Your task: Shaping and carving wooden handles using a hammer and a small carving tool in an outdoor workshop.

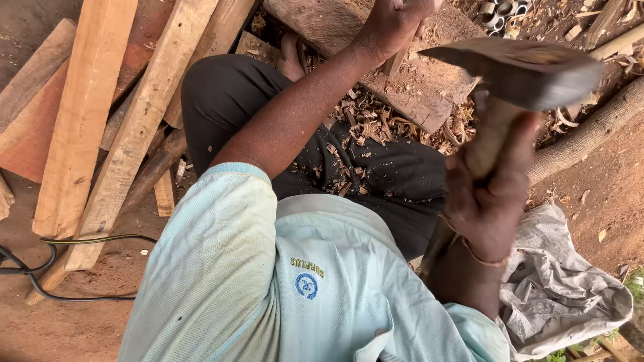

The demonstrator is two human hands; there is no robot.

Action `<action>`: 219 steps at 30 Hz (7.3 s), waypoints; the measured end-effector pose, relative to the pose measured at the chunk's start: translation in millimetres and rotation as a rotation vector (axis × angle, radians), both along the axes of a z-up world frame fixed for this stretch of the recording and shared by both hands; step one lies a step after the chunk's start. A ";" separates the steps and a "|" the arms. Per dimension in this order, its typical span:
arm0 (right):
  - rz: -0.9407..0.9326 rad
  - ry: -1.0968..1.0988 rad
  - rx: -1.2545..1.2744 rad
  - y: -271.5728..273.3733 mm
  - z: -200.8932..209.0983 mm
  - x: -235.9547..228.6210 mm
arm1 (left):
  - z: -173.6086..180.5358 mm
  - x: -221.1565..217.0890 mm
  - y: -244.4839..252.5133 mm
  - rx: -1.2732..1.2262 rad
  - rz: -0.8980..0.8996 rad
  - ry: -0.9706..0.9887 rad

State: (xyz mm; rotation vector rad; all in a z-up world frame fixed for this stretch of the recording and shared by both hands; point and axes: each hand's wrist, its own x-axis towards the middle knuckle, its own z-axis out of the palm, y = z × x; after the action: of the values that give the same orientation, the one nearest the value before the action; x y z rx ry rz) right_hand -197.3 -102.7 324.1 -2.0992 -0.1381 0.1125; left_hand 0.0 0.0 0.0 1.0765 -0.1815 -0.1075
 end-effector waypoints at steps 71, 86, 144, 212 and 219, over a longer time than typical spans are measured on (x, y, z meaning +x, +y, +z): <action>-0.002 0.075 -0.228 -18.6 -77.7 -50.1 | 78.7 -101.8 73.8 0.402 0.206 -0.136; -0.047 0.099 -0.232 -12.2 -62.4 -58.2 | 78.6 -105.2 70.8 0.424 0.179 -0.134; 0.039 -0.048 -0.254 -29.7 -93.0 -46.0 | 104.0 -108.7 72.6 0.657 0.121 -0.070; -0.084 0.075 -0.278 -5.0 -61.4 -54.4 | 2.3 -76.2 85.0 0.285 0.198 -0.045; -0.042 0.052 -0.184 -12.3 -74.8 -44.4 | 42.6 -76.0 97.1 0.212 0.204 -0.094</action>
State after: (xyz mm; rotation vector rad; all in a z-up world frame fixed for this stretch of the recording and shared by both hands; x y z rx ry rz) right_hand -241.7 -115.1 249.3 -2.2788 -0.0541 0.1591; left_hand -76.0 97.1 42.6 1.3061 -0.1453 0.1101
